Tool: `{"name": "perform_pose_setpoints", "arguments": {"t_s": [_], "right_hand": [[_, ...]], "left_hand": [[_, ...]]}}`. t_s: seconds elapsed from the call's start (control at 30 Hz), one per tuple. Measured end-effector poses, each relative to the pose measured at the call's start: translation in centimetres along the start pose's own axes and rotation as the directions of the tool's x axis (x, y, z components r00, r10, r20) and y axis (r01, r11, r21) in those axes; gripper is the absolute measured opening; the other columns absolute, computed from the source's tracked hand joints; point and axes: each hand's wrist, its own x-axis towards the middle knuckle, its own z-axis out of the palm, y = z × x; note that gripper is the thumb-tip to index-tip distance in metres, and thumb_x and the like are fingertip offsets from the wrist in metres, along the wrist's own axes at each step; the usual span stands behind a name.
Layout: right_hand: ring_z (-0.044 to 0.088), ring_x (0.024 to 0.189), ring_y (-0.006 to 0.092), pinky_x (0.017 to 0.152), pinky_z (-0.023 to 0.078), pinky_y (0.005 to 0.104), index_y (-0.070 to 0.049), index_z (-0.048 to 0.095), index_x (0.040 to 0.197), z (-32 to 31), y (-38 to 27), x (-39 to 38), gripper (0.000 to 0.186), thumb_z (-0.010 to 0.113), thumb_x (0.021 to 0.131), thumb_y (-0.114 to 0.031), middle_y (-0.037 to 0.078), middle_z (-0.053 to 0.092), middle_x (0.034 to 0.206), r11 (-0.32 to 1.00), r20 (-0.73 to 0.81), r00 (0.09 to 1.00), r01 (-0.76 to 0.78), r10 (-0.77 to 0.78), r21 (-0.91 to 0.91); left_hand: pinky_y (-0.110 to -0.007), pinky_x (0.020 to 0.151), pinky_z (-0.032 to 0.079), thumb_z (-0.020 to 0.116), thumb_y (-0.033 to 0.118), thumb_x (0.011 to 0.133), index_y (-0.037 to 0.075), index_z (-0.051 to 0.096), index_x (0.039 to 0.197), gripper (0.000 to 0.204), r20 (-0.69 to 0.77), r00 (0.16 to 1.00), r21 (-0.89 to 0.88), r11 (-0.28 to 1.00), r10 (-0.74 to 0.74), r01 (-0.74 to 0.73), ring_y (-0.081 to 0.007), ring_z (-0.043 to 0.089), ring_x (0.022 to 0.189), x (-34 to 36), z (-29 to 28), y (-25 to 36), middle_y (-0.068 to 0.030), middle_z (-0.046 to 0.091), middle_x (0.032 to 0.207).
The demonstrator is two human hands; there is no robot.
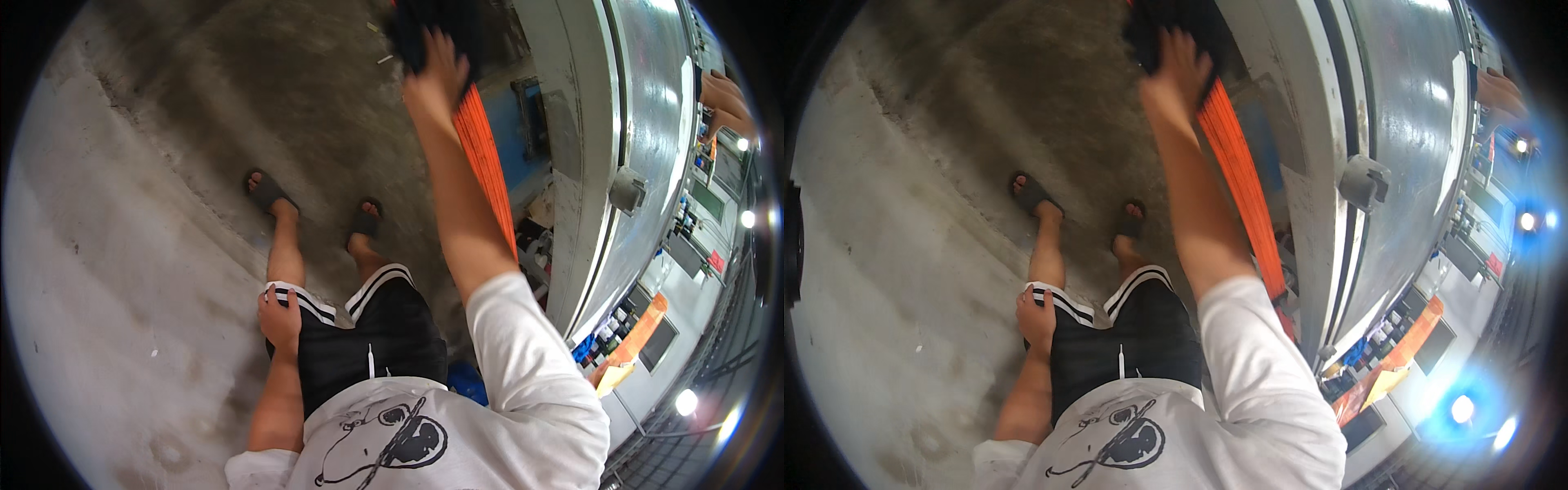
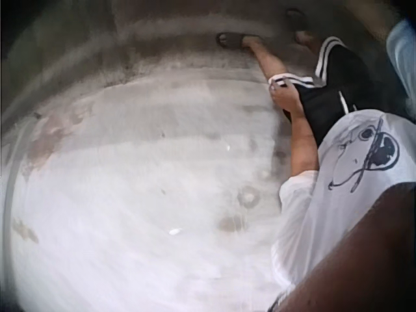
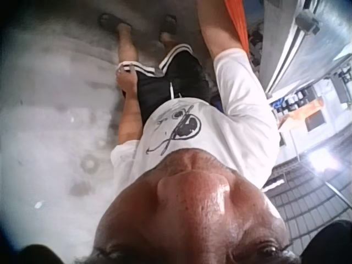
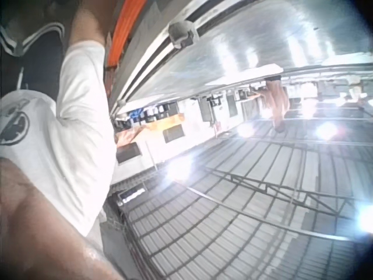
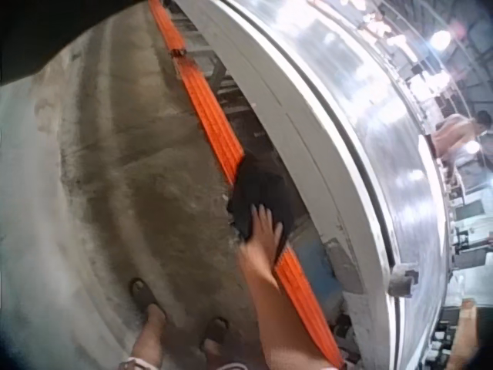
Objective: The person picks up a dark cloth and wipes a large curved metallic surface and the adjacent floor area. The person moves along the surface, repeatedly wiping different sections with the cloth.
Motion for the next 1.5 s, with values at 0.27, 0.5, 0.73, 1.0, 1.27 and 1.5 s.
{"name": "perform_pose_setpoints", "arguments": {"t_s": [0.27, 0.5, 0.73, 1.0, 1.27, 1.5], "right_hand": [[0.067, 0.097, 0.0295, 0.081, 0.056, 0.0425, -0.002, 0.062, 0.134, -24.1, 30.6, -48.3, 0.04, 0.059, 0.096, -0.015, 0.017, 0.067, 0.122, 0.443, -0.144, 0.431, -0.895, 0.891, 0.064], [0.06, 0.12, 0.0439, 0.105, 0.046, 0.0527, 0.013, 0.052, 0.137, -15.0, 18.6, -27.2, 0.086, 0.054, 0.097, -0.063, 0.032, 0.059, 0.135, 0.103, -0.212, 0.105, -0.994, 0.972, -0.021], [0.033, 0.148, 0.0444, 0.117, 0.022, 0.0637, -0.002, 0.042, 0.153, 1.1, 4.5, -4.0, 0.079, 0.053, 0.098, -0.057, 0.029, 0.04, 0.155, 0.66, -0.272, 0.689, -0.724, 0.672, -0.202], [0.027, 0.152, 0.0371, 0.117, 0.019, 0.0693, 0.002, 0.039, 0.154, 8.1, -11.8, 26.9, 0.075, 0.058, 0.099, -0.045, 0.027, 0.027, 0.164, 0.91, -0.007, 0.991, 0.119, -0.132, -0.397], [0.049, 0.137, 0.0435, 0.119, 0.035, 0.05, 0.0, 0.036, 0.155, 0.3, -1.2, -2.3, 0.088, 0.075, 0.088, -0.042, 0.025, 0.048, 0.152, 0.693, -0.21, 0.695, -0.715, 0.688, -0.095], [0.048, 0.134, 0.0483, 0.109, 0.032, 0.0713, 0.016, 0.043, 0.142, 7.4, 0.5, 13.9, 0.088, 0.059, 0.094, -0.056, 0.035, 0.048, 0.145, 0.5, -0.599, 0.523, -0.837, 0.606, -0.224]], "left_hand": [[-0.05, 0.102, 0.049, 0.064, 0.045, 0.092, 0.013, 0.062, 0.137, 0.055, 0.135, 0.991, -0.068, 0.998, 0.0, 0.009, -0.04, 0.057, 0.124, 0.4, 0.6, 2.3, -0.0173, 0.055, 0.142], [-0.05, 0.105, 0.046, 0.065, 0.047, 0.09, 0.014, 0.062, 0.137, 0.058, 0.178, 0.981, -0.07, 0.993, -0.077, 0.091, -0.0394, 0.054, 0.127, 1.2, -1.2, 2.2, -0.0167, 0.054, 0.144], [-0.052, 0.105, 0.045, 0.066, 0.048, 0.088, 0.011, 0.064, 0.134, 0.059, 0.181, 0.978, -0.115, 0.985, -0.103, 0.125, -0.0392, 0.052, 0.129, 3.3, -3.8, 2.3, -0.0168, 0.054, 0.144], [-0.053, 0.105, 0.044, 0.068, 0.044, 0.088, 0.011, 0.065, 0.132, 0.055, 0.239, 0.969, -0.143, 0.986, -0.055, 0.091, -0.0392, 0.052, 0.129, 8.3, -8.7, 2.4, -0.016, 0.053, 0.144], [-0.051, 0.104, 0.048, 0.067, 0.043, 0.09, 0.015, 0.061, 0.137, 0.055, 0.333, 0.939, -0.181, 0.971, -0.087, 0.154, -0.0388, 0.054, 0.13, 13.9, -13.9, 1.5, -0.013, 0.052, 0.147], [-0.048, 0.104, 0.048, 0.067, 0.042, 0.092, 0.007, 0.064, 0.131, 0.052, 0.278, 0.961, -0.408, 0.906, 0.005, 0.113, -0.0382, 0.06, 0.122, 22.4, -20.9, 2.2, -0.0187, 0.064, 0.132]]}}
